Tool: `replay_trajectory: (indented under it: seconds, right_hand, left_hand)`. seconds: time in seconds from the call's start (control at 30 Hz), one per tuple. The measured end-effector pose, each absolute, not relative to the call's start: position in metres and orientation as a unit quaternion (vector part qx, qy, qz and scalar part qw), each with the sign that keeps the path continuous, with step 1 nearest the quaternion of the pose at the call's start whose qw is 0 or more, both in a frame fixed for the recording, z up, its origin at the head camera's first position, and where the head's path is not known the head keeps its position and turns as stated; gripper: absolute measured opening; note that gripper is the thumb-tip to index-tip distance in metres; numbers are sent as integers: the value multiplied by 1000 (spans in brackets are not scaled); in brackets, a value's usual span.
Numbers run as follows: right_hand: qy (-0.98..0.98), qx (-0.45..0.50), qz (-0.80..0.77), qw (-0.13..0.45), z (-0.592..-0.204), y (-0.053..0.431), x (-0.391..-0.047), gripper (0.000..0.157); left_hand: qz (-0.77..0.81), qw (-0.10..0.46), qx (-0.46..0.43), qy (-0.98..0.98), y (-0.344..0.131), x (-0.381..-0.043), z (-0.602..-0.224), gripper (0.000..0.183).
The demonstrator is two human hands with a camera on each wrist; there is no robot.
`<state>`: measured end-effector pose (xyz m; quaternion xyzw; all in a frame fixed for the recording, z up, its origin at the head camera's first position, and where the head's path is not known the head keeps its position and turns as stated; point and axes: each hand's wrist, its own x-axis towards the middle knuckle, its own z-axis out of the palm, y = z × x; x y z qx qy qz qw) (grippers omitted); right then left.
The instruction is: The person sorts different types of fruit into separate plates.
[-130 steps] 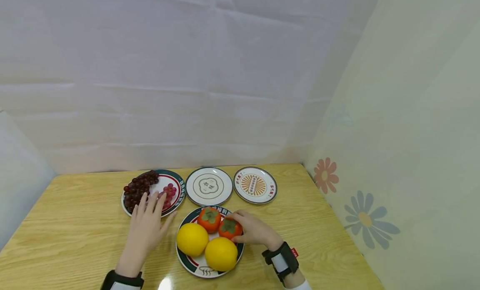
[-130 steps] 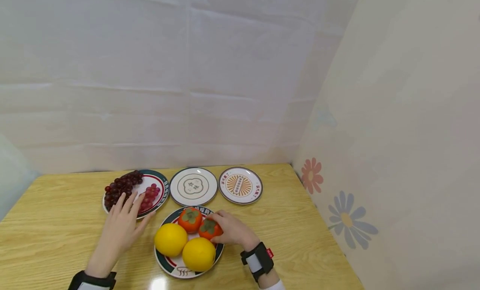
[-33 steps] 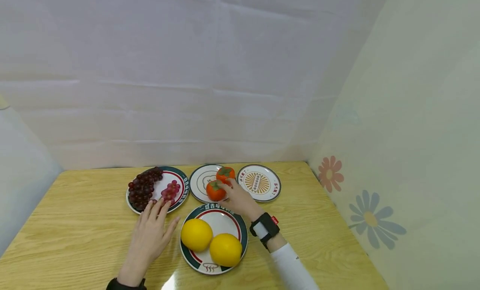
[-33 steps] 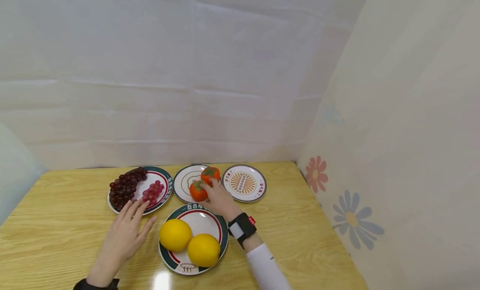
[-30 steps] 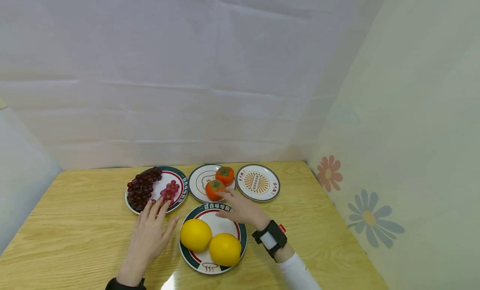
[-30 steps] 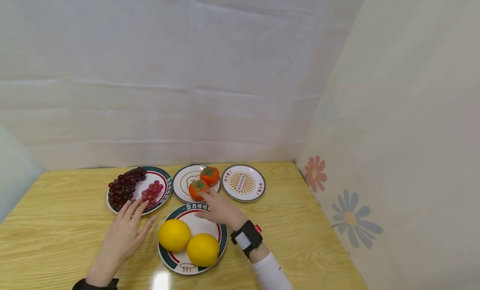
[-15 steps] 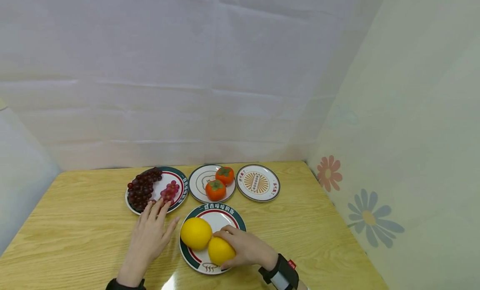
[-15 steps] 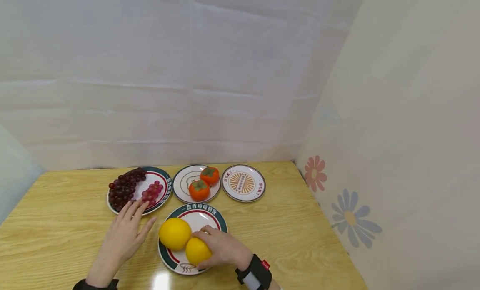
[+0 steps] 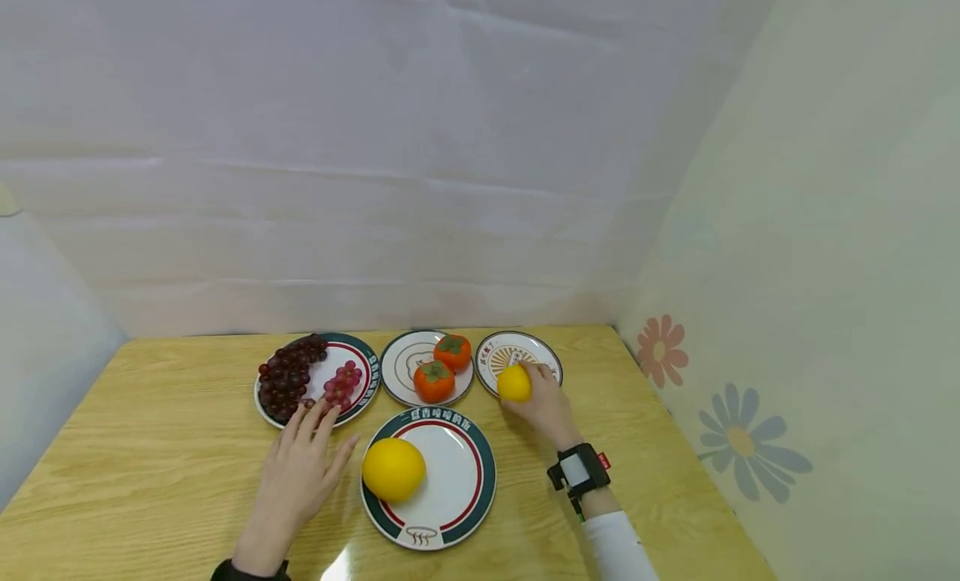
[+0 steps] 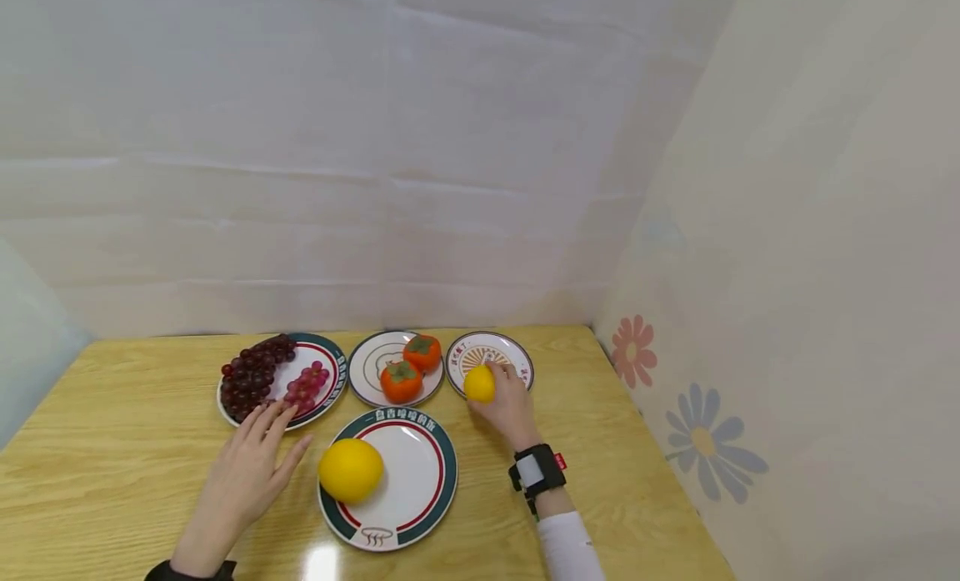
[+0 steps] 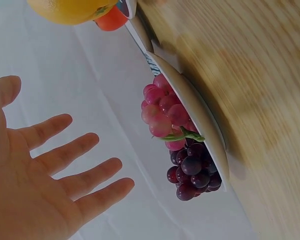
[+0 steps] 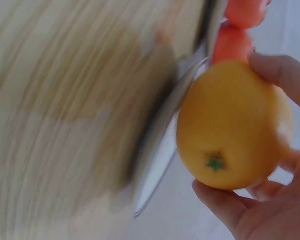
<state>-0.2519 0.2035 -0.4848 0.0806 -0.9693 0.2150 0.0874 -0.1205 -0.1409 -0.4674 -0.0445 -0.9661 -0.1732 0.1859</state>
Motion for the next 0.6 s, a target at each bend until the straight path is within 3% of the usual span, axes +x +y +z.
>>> replay_trajectory:
  seconds: [0.17, 0.47, 0.6]
  right_hand:
    - [-969, 48, 218, 107, -494, 215, -266, 75]
    - [-969, 27, 229, 86, -500, 215, -272, 78]
    - [-965, 53, 226, 121, -499, 208, -265, 77]
  left_hand:
    - [-174, 186, -43, -966, -141, -120, -470, 54]
    - [-172, 199, -41, -964, -141, -122, -469, 54]
    - [-170, 191, -39, -966, -141, -121, -469, 53]
